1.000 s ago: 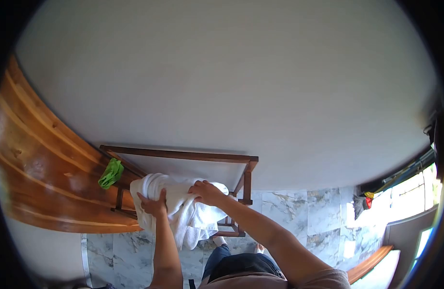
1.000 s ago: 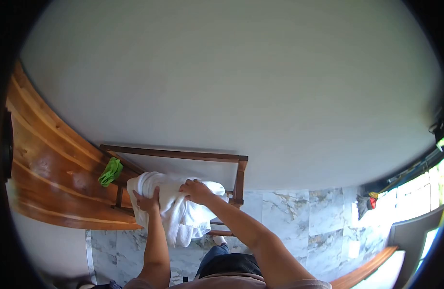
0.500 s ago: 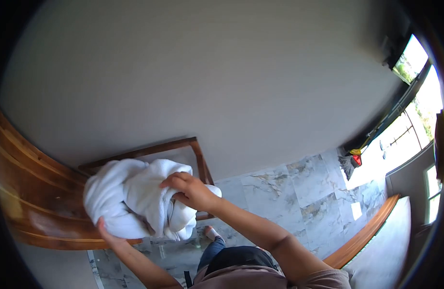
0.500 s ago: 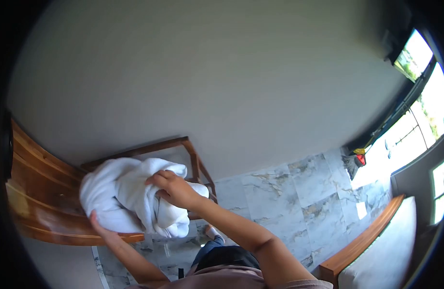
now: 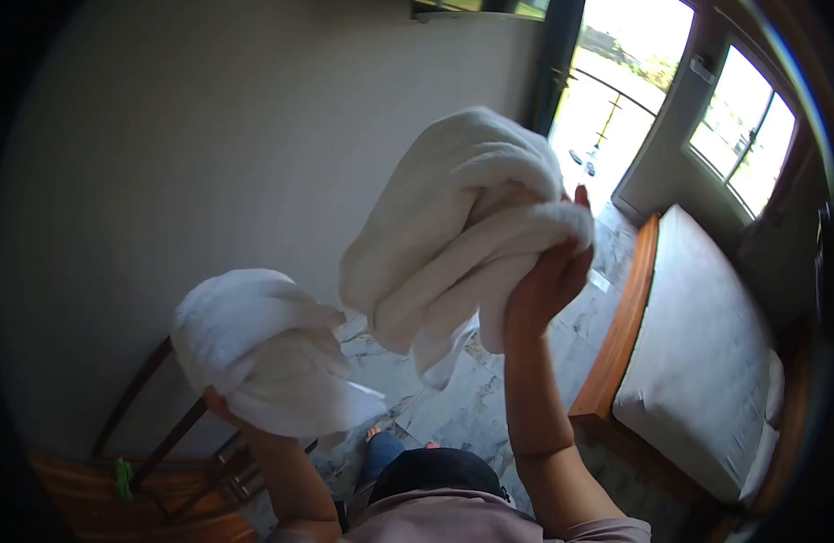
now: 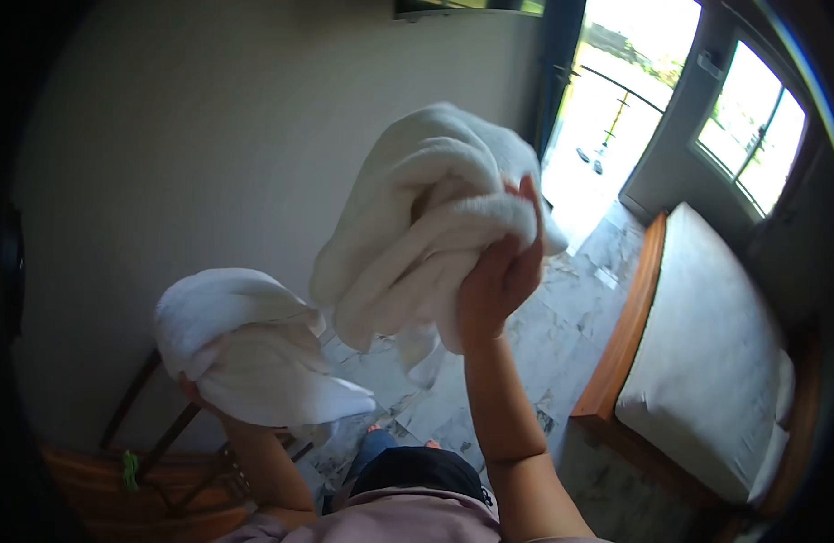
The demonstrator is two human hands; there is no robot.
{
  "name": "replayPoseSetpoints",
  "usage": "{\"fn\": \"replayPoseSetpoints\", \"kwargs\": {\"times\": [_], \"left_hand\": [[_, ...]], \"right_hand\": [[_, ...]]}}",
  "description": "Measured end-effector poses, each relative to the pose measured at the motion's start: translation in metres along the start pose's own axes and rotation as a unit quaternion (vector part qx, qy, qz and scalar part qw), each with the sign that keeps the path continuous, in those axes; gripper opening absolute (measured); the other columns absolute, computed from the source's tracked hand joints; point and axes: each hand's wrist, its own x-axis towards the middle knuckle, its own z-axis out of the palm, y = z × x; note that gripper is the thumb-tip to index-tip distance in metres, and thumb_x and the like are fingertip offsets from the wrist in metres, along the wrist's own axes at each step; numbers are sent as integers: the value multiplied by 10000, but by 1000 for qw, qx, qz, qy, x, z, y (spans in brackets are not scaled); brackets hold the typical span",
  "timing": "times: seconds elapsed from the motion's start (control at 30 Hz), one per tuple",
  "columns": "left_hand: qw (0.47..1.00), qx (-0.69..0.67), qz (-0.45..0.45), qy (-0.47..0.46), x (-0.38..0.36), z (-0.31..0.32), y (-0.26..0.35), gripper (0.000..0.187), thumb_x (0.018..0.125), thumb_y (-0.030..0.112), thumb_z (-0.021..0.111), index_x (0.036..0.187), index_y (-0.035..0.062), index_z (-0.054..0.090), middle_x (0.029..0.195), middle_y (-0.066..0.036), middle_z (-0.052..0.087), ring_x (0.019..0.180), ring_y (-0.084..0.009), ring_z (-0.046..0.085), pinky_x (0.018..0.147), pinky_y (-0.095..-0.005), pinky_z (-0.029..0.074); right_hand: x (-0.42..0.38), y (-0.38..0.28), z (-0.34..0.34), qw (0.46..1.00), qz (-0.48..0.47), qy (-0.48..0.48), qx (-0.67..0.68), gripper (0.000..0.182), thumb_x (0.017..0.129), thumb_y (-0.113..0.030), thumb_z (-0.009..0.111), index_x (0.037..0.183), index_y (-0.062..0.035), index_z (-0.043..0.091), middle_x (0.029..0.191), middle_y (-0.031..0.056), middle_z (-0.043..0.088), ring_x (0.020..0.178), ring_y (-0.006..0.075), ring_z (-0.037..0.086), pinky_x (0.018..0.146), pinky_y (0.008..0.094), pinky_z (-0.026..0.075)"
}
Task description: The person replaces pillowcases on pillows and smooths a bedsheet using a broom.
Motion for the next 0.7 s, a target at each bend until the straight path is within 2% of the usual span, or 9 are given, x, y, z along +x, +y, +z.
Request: {"fn": "replayPoseSetpoints", "kwargs": {"times": [0.03,0.07,0.1,0.13,0.23,0.37,0.63,0.67,0.7], "left_hand": [[997,58,-54,13,-1,-9,-37,651,775,457,482,1226,-7,417,1205,-166,465,1095,-292,471,863,-424,443],[987,117,-105,24,-3,-10,-74,634,794,457,464,1211,-20,430,1192,-155,480,1087,-280,479,837,-419,464],[972,193,-136,-17,-7,3,-108,601,793,415,474,1206,-20,435,1179,-145,492,1082,-271,484,859,-401,446],[971,146,-185,-39,-10,19,-145,587,793,402,472,1207,-13,437,1181,-143,491,1083,-269,484,877,-391,431],[948,59,-302,-78,5,56,-200,583,780,393,493,1217,13,432,1181,-138,492,1086,-268,482,916,-381,398],[916,73,-388,-65,27,112,-276,606,759,410,519,1235,49,418,1177,-136,491,1092,-272,479,917,-386,399],[888,53,-411,-198,96,215,-417,565,772,385,537,1221,58,432,1168,-114,496,1079,-253,488,897,-373,414],[885,57,-408,-218,99,228,-432,557,775,376,542,1219,58,434,1169,-110,496,1079,-250,488,895,-370,415],[880,65,-420,-210,98,236,-440,554,776,370,546,1220,56,435,1171,-107,495,1080,-248,487,898,-369,412]], "right_hand": [[-14,51,-37,999,-20,19,-35,265,883,-97,416,1101,18,515,1058,169,556,923,261,571,810,335,459],[-27,82,-61,914,-139,-74,-375,249,842,-79,451,1052,38,517,1035,211,553,919,357,555,877,369,418],[-50,124,-99,852,134,-265,-432,280,806,-121,478,1039,31,520,1044,252,533,939,423,515,912,407,370],[-85,198,-159,653,127,-553,-501,311,835,-220,462,1017,15,550,1047,255,540,962,407,517,891,437,359],[-72,154,-186,674,360,-534,-361,331,858,-335,477,870,-30,606,811,125,608,710,212,552,677,330,416],[60,155,-234,802,538,-205,-161,260,897,-259,474,957,-38,596,741,-7,558,613,55,506,522,223,429],[308,70,-315,984,87,117,107,508,911,-457,329,1097,-26,524,892,114,606,879,227,597,762,371,505],[311,32,-312,980,5,113,166,503,866,-461,463,1105,-19,482,956,96,577,842,205,594,733,351,516],[294,35,-329,980,92,148,100,555,851,-490,465,1157,-28,438,1013,108,549,908,218,561,769,356,494]]}}
